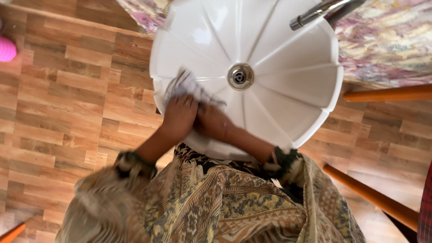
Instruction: The person wipes the inside and rim of a white pedestal sink with a cloth.
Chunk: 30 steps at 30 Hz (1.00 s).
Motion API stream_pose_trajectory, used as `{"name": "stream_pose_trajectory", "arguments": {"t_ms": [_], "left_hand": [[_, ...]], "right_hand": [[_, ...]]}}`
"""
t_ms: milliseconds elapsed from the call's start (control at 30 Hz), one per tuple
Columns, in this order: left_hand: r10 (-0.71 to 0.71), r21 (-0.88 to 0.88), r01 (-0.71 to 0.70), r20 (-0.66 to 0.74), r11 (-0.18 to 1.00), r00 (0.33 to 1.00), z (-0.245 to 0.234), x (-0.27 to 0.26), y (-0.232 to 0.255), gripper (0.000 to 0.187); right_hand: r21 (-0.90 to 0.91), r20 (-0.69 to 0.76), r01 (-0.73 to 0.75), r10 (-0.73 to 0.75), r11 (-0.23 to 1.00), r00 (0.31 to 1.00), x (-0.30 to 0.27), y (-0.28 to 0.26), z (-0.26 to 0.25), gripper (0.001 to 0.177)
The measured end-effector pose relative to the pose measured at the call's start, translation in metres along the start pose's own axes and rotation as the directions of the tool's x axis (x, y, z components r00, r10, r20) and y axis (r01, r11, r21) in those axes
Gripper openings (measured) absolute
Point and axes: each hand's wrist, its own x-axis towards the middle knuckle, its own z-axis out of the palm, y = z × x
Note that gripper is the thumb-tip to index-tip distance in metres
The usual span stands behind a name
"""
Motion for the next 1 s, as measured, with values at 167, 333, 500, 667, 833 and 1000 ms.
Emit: {"name": "stream_pose_trajectory", "arguments": {"t_ms": [167,333,500,667,833,1000], "left_hand": [[0.003,0.062,0.026,-0.423,0.998,0.906,0.007,0.107,-0.031,0.04],[-0.161,-0.153,0.116,-0.321,0.981,0.933,0.001,0.104,-0.041,0.033],[-0.158,0.097,0.186,-0.245,0.978,0.957,-0.019,0.057,-0.049,0.061],[-0.13,-0.004,0.141,-0.403,0.99,0.906,-0.025,0.139,-0.062,0.047],[0.031,-0.03,-0.054,-0.521,0.998,0.853,-0.047,0.226,-0.053,0.055],[0.149,-0.203,-0.329,-0.598,0.922,0.788,-0.071,0.31,0.003,0.05]], "right_hand": [[-0.171,-0.455,-0.047,-0.037,0.984,0.89,0.049,0.067,-0.025,0.043],[0.112,-0.406,-0.124,0.159,0.986,0.9,0.067,0.047,-0.026,0.061],[0.172,-0.382,0.037,0.033,0.984,0.923,0.07,0.028,-0.018,0.066],[-0.078,-0.439,0.009,-0.042,0.997,0.898,0.102,0.109,-0.041,0.061],[-0.205,-0.518,-0.265,0.125,0.942,0.846,0.091,0.176,-0.081,0.055],[-0.188,-0.766,-0.643,0.299,0.743,0.57,0.059,0.207,-0.117,0.055]]}}
